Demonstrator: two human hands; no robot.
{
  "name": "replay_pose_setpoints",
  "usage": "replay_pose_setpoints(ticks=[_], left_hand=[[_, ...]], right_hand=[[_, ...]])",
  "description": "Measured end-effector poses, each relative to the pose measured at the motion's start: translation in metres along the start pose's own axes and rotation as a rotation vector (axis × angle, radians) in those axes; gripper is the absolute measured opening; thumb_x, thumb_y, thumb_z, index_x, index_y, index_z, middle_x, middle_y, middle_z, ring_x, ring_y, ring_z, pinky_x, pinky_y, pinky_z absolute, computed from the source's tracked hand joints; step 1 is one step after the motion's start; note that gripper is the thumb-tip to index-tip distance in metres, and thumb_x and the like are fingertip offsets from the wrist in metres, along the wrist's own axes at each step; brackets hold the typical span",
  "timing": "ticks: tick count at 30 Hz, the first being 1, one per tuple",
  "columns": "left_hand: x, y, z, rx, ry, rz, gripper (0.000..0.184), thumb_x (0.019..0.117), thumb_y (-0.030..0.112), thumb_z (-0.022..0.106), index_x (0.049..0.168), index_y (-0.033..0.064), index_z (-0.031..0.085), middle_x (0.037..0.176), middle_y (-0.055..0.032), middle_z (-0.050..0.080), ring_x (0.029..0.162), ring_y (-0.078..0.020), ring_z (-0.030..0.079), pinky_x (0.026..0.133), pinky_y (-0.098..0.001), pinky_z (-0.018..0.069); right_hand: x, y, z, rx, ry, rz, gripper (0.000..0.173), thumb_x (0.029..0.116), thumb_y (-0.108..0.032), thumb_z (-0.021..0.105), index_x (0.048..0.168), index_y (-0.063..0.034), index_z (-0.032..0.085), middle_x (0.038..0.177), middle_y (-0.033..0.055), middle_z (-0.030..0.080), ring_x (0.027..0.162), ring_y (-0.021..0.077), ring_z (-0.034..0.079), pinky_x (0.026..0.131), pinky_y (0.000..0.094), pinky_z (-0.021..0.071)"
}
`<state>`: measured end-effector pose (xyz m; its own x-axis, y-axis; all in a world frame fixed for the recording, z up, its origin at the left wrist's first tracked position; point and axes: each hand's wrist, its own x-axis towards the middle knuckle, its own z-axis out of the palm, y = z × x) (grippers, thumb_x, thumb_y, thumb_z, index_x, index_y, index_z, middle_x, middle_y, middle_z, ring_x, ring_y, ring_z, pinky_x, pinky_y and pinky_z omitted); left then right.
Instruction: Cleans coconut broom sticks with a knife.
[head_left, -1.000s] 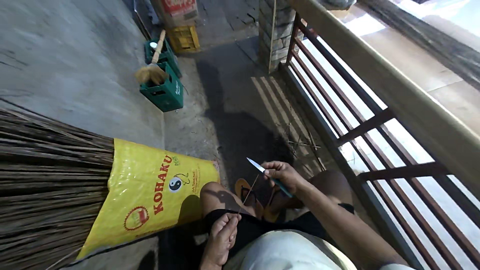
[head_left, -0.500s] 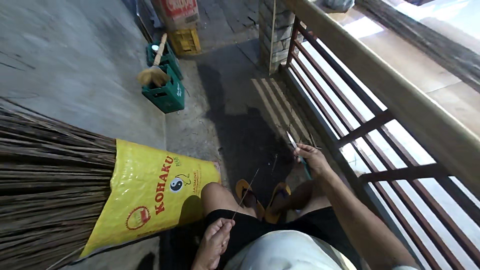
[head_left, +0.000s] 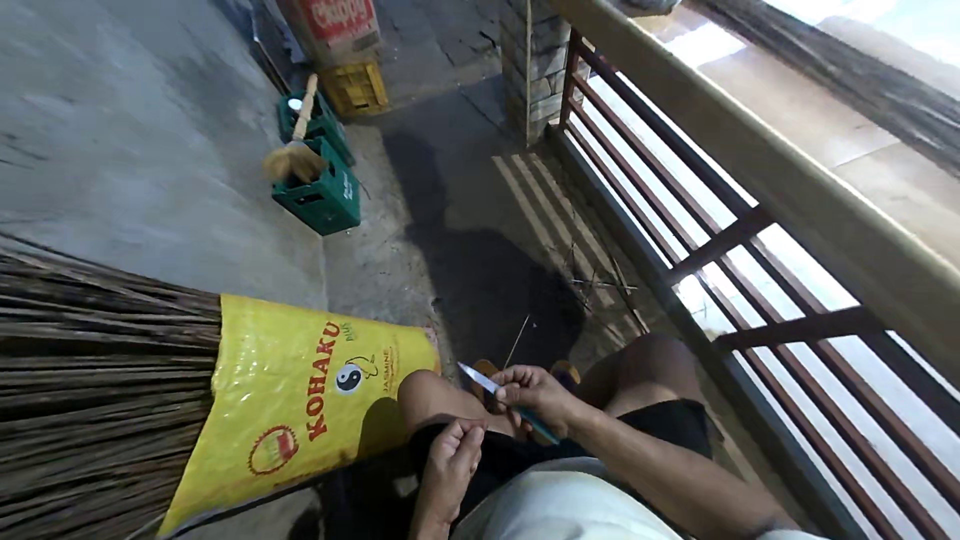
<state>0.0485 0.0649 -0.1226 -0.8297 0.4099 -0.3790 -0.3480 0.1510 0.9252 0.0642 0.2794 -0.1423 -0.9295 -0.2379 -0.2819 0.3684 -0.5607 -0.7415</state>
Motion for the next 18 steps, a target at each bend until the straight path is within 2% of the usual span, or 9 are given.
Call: replay_pose_setpoints(ticks=[3, 6, 10, 13, 16, 18], left_hand=[[-0.004, -0.002, -0.002, 0.107, 0.014, 0.029, 0.02, 0.1002, 0.01, 0.052, 0.109, 0.0013, 0.068, 0.067, 0.0072, 0.058, 0.053, 0.0008, 0.05, 0.049, -0.0146, 0.042], [-0.014, -0.016, -0.012, 0.215, 0.026, 0.003, 0.021, 0.1011, 0.009, 0.051, 0.11, -0.0003, 0.067, 0.07, 0.0058, 0.061, 0.056, 0.0002, 0.054, 0.052, -0.0151, 0.0458], [-0.027, -0.049, -0.037, 0.324, 0.052, -0.022, 0.019, 0.1007, 0.007, 0.054, 0.109, -0.0025, 0.069, 0.072, 0.0036, 0.061, 0.057, 0.0001, 0.054, 0.054, -0.0155, 0.0458], [-0.027, -0.06, -0.04, 0.284, 0.084, -0.047, 0.019, 0.1013, 0.007, 0.053, 0.107, -0.0016, 0.069, 0.068, 0.0053, 0.058, 0.055, -0.0002, 0.05, 0.053, -0.0166, 0.0438], [-0.019, -0.047, -0.027, 0.195, 0.105, -0.098, 0.019, 0.1027, 0.01, 0.053, 0.108, 0.0007, 0.069, 0.063, 0.0057, 0.055, 0.05, -0.0007, 0.046, 0.047, -0.0162, 0.0392], [-0.012, -0.039, -0.022, 0.158, 0.121, -0.101, 0.018, 0.1023, 0.011, 0.054, 0.106, 0.0011, 0.069, 0.061, 0.0056, 0.053, 0.048, -0.0005, 0.044, 0.046, -0.0157, 0.037]], right_hand=[[0.001, -0.021, -0.006, -0.053, 0.107, -0.068, 0.024, 0.097, -0.009, 0.062, 0.119, 0.0004, 0.063, 0.082, 0.0023, 0.07, 0.056, 0.0069, 0.06, 0.051, 0.0228, 0.052], [0.002, -0.063, -0.027, -0.105, 0.347, -0.193, 0.023, 0.1001, -0.005, 0.058, 0.121, 0.0037, 0.062, 0.083, 0.0019, 0.07, 0.058, 0.0055, 0.06, 0.053, 0.0208, 0.0524], [0.004, -0.104, -0.072, -0.052, 0.562, -0.323, 0.02, 0.1051, -0.006, 0.052, 0.121, -0.0008, 0.062, 0.081, 0.0041, 0.068, 0.054, 0.0064, 0.057, 0.047, 0.0194, 0.0487], [0.005, -0.105, -0.075, -0.044, 0.527, -0.299, 0.019, 0.1051, -0.005, 0.052, 0.121, -0.0014, 0.062, 0.08, 0.0058, 0.067, 0.053, 0.0079, 0.058, 0.046, 0.0204, 0.0497], [0.009, -0.075, -0.049, -0.174, 0.383, -0.207, 0.033, 0.1014, -0.005, 0.056, 0.134, 0.0018, 0.056, 0.086, 0.0034, 0.069, 0.06, 0.0083, 0.061, 0.054, 0.023, 0.0533], [0.015, -0.05, -0.033, -0.086, 0.397, -0.223, 0.051, 0.0988, -0.004, 0.06, 0.146, 0.0027, 0.043, 0.087, 0.0061, 0.067, 0.063, 0.0109, 0.062, 0.055, 0.0249, 0.0541]])
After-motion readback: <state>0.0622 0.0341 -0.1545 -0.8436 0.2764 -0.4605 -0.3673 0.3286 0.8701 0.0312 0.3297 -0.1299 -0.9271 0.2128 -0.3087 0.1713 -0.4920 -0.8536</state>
